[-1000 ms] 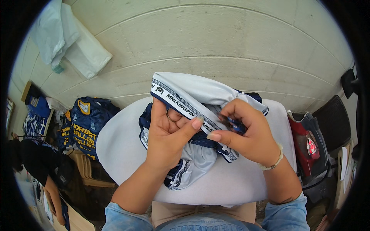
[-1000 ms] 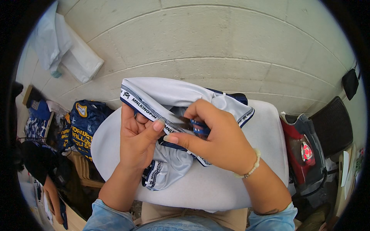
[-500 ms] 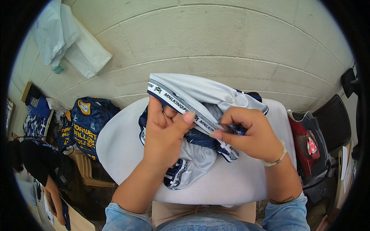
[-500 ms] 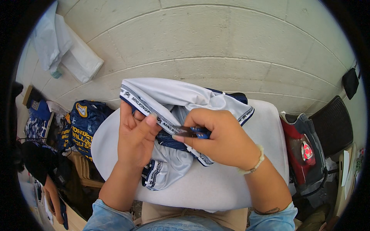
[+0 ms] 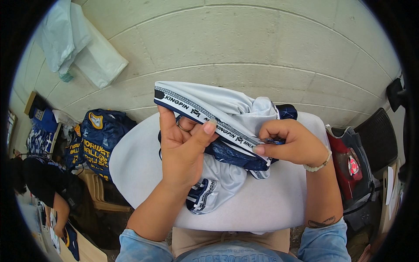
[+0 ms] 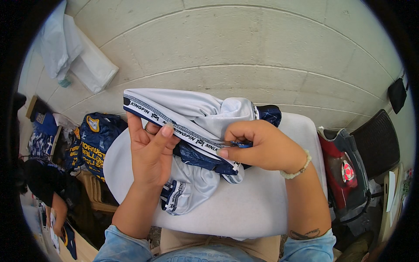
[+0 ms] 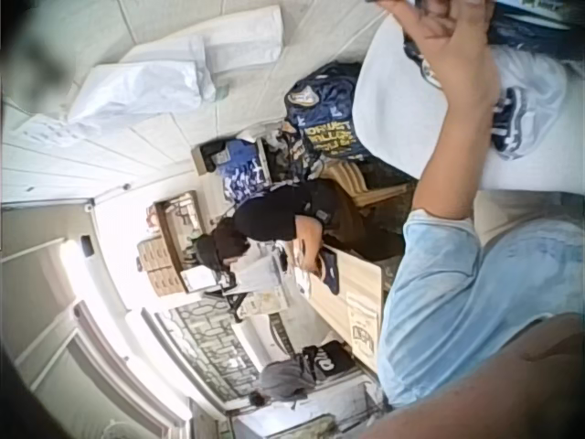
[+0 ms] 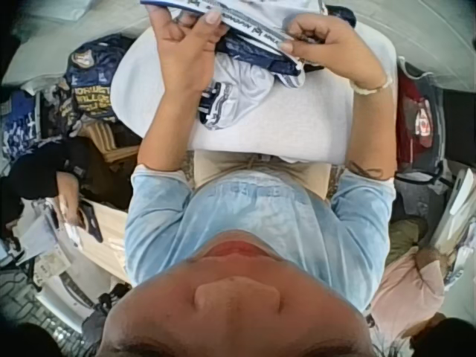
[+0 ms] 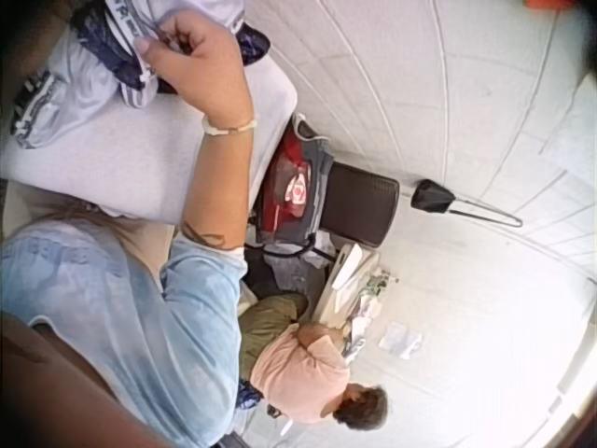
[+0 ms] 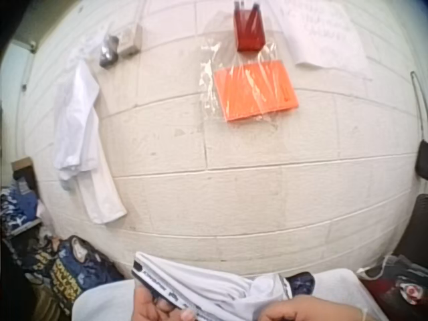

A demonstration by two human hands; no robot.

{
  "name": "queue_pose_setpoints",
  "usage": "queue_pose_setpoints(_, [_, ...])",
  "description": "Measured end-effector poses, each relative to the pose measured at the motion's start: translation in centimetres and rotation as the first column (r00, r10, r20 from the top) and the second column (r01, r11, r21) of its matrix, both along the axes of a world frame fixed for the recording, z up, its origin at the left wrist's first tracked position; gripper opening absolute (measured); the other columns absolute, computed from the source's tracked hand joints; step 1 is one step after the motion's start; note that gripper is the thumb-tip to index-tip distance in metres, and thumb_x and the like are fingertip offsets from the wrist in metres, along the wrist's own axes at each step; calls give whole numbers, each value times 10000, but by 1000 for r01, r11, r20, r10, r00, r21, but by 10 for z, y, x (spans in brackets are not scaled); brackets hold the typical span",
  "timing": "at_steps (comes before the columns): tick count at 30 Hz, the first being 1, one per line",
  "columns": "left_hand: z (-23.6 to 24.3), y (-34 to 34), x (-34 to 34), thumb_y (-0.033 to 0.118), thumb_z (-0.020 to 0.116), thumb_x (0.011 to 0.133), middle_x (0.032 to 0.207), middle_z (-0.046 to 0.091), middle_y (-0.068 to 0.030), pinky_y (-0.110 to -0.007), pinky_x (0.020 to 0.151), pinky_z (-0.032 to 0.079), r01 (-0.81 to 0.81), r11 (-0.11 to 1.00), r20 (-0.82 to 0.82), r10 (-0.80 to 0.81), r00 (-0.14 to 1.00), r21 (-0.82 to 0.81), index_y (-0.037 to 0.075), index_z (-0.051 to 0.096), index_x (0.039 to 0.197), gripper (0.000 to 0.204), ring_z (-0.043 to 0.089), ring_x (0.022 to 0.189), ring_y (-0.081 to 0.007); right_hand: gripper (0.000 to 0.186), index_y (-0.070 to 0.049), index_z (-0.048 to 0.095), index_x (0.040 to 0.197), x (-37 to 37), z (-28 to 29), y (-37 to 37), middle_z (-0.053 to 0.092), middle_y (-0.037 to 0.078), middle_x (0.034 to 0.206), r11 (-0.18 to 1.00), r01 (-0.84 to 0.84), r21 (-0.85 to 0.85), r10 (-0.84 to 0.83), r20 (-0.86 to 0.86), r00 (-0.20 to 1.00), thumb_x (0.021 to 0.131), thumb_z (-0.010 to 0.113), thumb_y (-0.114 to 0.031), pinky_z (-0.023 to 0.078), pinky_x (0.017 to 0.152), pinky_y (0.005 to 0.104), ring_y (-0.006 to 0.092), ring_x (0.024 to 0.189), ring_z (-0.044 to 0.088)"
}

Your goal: The person uses small scissors to trim the elastic waistband and seams of a blue and white garment. They repeatedly reposition the fabric and make short cuts along the edges.

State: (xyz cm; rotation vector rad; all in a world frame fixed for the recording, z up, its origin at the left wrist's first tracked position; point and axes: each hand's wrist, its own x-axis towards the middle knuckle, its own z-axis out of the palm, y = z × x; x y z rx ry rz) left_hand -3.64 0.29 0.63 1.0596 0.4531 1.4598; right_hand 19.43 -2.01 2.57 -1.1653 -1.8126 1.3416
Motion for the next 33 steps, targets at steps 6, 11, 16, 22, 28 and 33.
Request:
queue_pose_setpoints(6, [0,-2,2,-128,603,849,1171,581,-133,-311,911,524,38,999,34,-39,999,29,87,89,1497,854,616,1058,-194,334,-46,543,1060,-24,2,-7,560,-8,888,908,325,263,-228,-337,913,837,752,-179,405,645,200,55,770,489])
queue_pose_setpoints(11, [2,-4,0,-153,585,843,1181,575,-139,-322,926,517,87,996,26,-88,996,22,85,57,1501,877,601,1096,-204,334,-34,601,979,-39,5,-23,587,23,833,771,355,529,-322,-157,934,765,818,-170,423,604,222,83,701,510])
queue_pose_setpoints(16, [-1,-5,-1,-164,569,841,1187,573,-142,-329,930,515,133,990,13,-134,991,47,91,45,1503,882,596,1112,-213,300,-33,628,877,-44,1,-18,578,43,724,678,310,666,-309,-123,943,728,837,-189,404,518,246,118,580,494])
queue_pose_setpoints(22, [-4,-7,-1,-174,553,840,1198,566,-144,-331,937,512,156,982,32,-161,986,110,103,69,1505,868,590,1129,-217,311,-15,650,901,-40,5,-23,630,49,783,682,250,687,-333,-12,943,704,849,-151,431,561,227,103,634,544])
queue_pose_setpoints(28, [-5,-8,0,-186,548,835,1199,562,-142,-326,933,517,156,980,41,-163,986,122,104,75,1506,871,595,1123,-216,318,-10,666,916,-40,6,-24,657,52,799,663,229,712,-343,17,939,694,855,-135,437,576,212,93,643,561])
queue_pose_setpoints(33, [-5,-7,0,-189,550,831,1195,562,-142,-324,928,521,168,975,56,-178,982,147,103,84,1502,868,597,1117,-215,316,-42,631,869,-42,3,-21,589,64,699,624,260,737,-330,-53,942,716,837,-226,427,501,272,167,555,547])
